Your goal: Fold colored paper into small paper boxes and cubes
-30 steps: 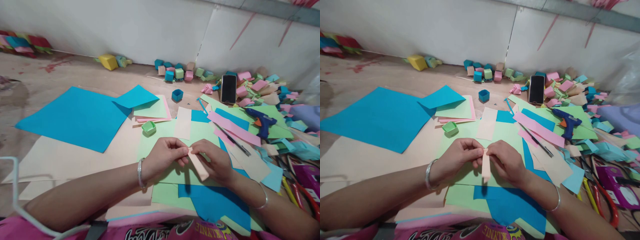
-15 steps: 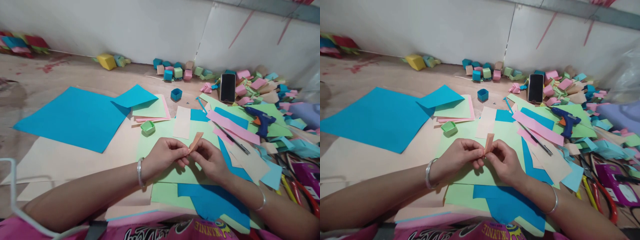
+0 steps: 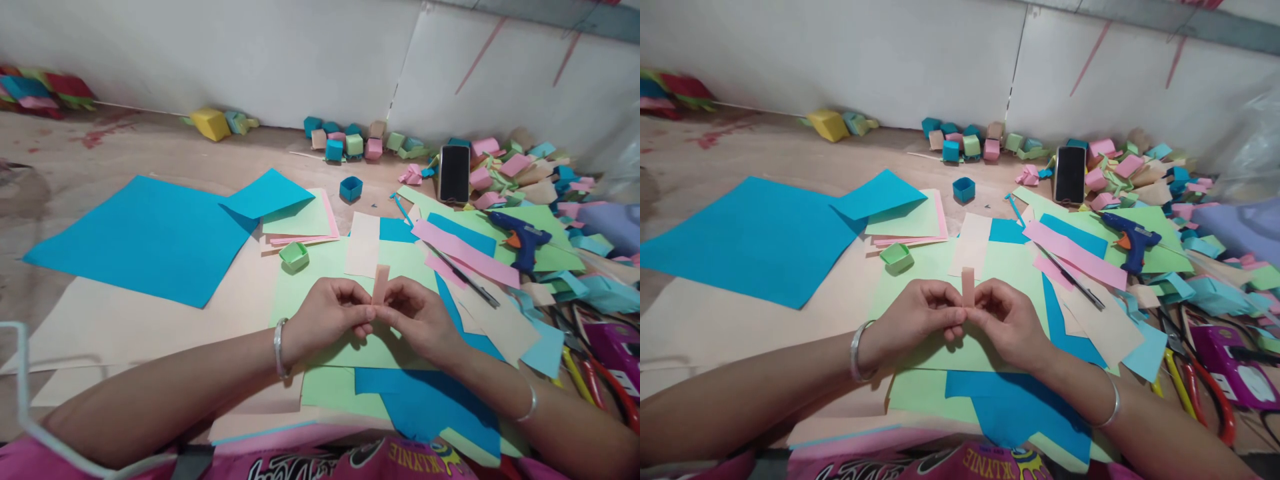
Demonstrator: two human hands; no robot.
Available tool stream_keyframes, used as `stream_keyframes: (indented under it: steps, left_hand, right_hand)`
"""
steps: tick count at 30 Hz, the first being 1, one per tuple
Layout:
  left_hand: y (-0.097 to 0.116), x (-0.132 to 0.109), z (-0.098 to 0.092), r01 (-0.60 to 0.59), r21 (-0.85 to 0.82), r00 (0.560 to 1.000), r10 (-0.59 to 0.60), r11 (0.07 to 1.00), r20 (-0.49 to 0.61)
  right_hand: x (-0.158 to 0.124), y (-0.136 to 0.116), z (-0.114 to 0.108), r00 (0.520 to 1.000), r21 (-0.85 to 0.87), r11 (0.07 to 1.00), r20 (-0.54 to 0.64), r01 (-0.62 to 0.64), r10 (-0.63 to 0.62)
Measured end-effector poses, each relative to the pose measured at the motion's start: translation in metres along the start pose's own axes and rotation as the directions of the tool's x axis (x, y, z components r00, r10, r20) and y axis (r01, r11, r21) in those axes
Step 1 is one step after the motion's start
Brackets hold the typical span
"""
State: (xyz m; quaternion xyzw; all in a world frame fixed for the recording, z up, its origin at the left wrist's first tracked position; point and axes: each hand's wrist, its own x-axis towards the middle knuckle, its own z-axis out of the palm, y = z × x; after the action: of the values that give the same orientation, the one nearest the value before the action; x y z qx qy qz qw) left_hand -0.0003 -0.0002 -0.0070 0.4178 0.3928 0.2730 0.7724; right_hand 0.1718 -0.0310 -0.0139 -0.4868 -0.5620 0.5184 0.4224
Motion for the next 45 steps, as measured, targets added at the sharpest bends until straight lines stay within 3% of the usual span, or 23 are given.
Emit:
stream_keyframes:
  steps: [9, 14, 17, 21, 27, 31, 34, 40, 43, 45]
  left_hand:
    - [0.003, -0.001, 0.003, 0.051, 0.091, 0.999, -0.051, 0.994, -0.004]
    - [0.001, 0.000, 0.004, 0.039, 0.085, 0.999, -0.041, 0.996, 0.029]
    - [0.000, 0.001, 0.004, 0.029, 0.093, 1.000, -0.030, 0.995, 0.010]
    - [-0.001, 0.002, 0.003, 0.027, 0.090, 1.000, -0.026, 0.996, -0.014]
    - [-0.001, -0.001, 0.002, -0.008, 0.047, 1.000, 0.009, 0.999, -0.010]
    - [-0.001, -0.002, 0.001, 0.005, -0.010, 1.000, -0.005, 1.000, -0.004]
    - [-0.002, -0.001, 0.000, 0.024, -0.051, 1.000, -0.024, 0.998, -0.011]
    - [0.000, 0.001, -0.001, 0.051, -0.141, 0.999, -0.051, 0.989, -0.001]
    - [0.001, 0.001, 0.000, 0.030, -0.123, 1.000, -0.030, 0.992, -0.003]
    - [0.002, 0.000, 0.002, -0.007, -0.066, 1.000, 0.006, 0.998, -0.013]
  right_hand:
    - [-0.001, -0.002, -0.006, 0.993, -0.217, 0.969, 0.061, 0.115, -0.104]
    - [0.000, 0.001, -0.004, 0.988, -0.102, 0.983, -0.012, 0.154, -0.156]
    - [-0.001, 0.002, -0.003, 0.991, -0.093, 0.990, -0.065, 0.110, -0.117]
    - [-0.001, 0.001, -0.002, 0.995, -0.116, 0.991, -0.067, 0.063, -0.071]
    - [-0.001, 0.001, -0.001, 0.987, -0.109, 0.982, -0.013, 0.156, -0.158]
    - [-0.002, 0.003, -0.004, 0.979, -0.224, 0.954, -0.005, 0.198, -0.204]
    - [0.000, 0.002, -0.009, 0.950, -0.268, 0.913, 0.053, 0.309, -0.306]
    - [0.007, -0.001, -0.019, 0.827, -0.377, 0.738, 0.197, 0.559, -0.526]
    - [0.004, -0.002, -0.020, 0.770, -0.491, 0.615, 0.219, 0.618, -0.599]
    - [0.001, -0.004, -0.018, 0.762, -0.520, 0.587, 0.224, 0.621, -0.608]
